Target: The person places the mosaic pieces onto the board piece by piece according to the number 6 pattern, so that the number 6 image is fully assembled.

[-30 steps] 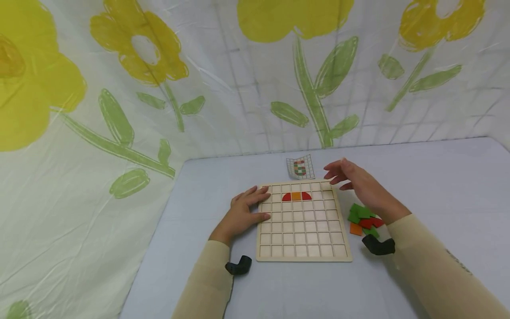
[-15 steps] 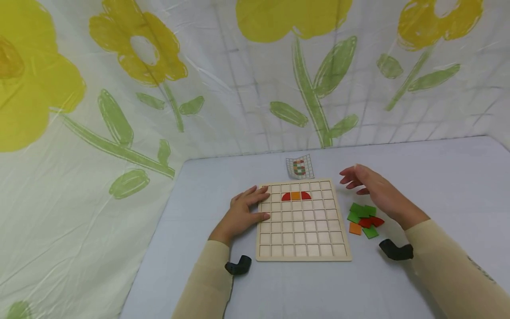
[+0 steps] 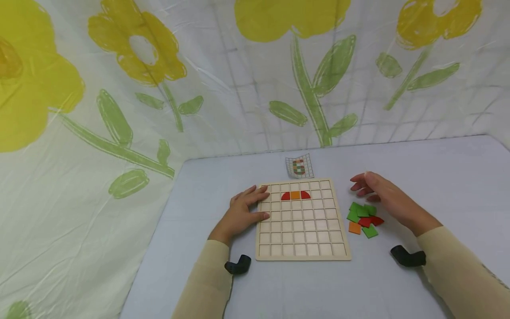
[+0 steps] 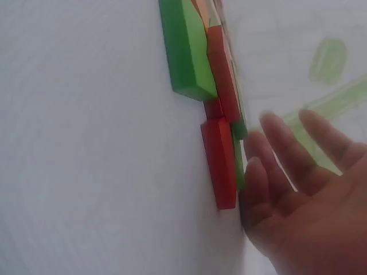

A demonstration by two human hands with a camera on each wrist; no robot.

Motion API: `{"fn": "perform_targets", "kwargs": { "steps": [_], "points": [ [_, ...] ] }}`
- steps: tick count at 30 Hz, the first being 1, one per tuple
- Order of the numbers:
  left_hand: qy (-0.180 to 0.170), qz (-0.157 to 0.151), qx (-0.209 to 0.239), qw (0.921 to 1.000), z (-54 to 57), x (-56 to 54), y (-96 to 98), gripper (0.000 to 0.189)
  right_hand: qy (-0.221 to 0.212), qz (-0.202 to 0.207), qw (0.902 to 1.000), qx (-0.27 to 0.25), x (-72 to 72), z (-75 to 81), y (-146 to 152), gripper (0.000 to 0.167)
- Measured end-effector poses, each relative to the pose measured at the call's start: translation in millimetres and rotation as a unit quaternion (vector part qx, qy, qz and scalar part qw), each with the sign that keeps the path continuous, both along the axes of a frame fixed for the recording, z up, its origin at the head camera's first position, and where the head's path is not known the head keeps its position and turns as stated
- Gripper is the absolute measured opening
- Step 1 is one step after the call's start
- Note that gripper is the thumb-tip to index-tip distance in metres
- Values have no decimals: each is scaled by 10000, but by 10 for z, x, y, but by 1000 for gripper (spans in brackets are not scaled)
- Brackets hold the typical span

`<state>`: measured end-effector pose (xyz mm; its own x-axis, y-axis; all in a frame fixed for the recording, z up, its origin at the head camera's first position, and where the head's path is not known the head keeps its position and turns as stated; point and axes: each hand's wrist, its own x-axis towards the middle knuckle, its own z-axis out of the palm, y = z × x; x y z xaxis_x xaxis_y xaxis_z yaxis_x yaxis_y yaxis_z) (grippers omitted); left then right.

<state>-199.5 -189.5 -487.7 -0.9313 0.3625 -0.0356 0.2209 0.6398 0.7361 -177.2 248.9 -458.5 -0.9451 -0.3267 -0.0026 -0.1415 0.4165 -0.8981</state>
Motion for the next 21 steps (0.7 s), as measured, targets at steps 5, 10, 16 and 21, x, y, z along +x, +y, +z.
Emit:
{"fn": "perform_targets", "kwargs": {
  "steps": [5, 10, 16, 21],
  "points": [
    [20, -63, -30, 10000, 0, -8, -9, 66, 136, 35, 9997, -174, 8, -81, 52, 55],
    [161, -187, -26, 9997, -2, -18, -16, 66, 114, -20, 9998, -186, 11, -154, 107, 43],
    [119, -160, -62, 9998, -8, -27, -19, 67, -51, -8, 10000, -61, 3, -197, 160, 40],
    [105, -165, -42, 9998, -15, -25, -12, 66, 41, 159, 9996, 229, -14, -226, 220, 41]
  ]
}}
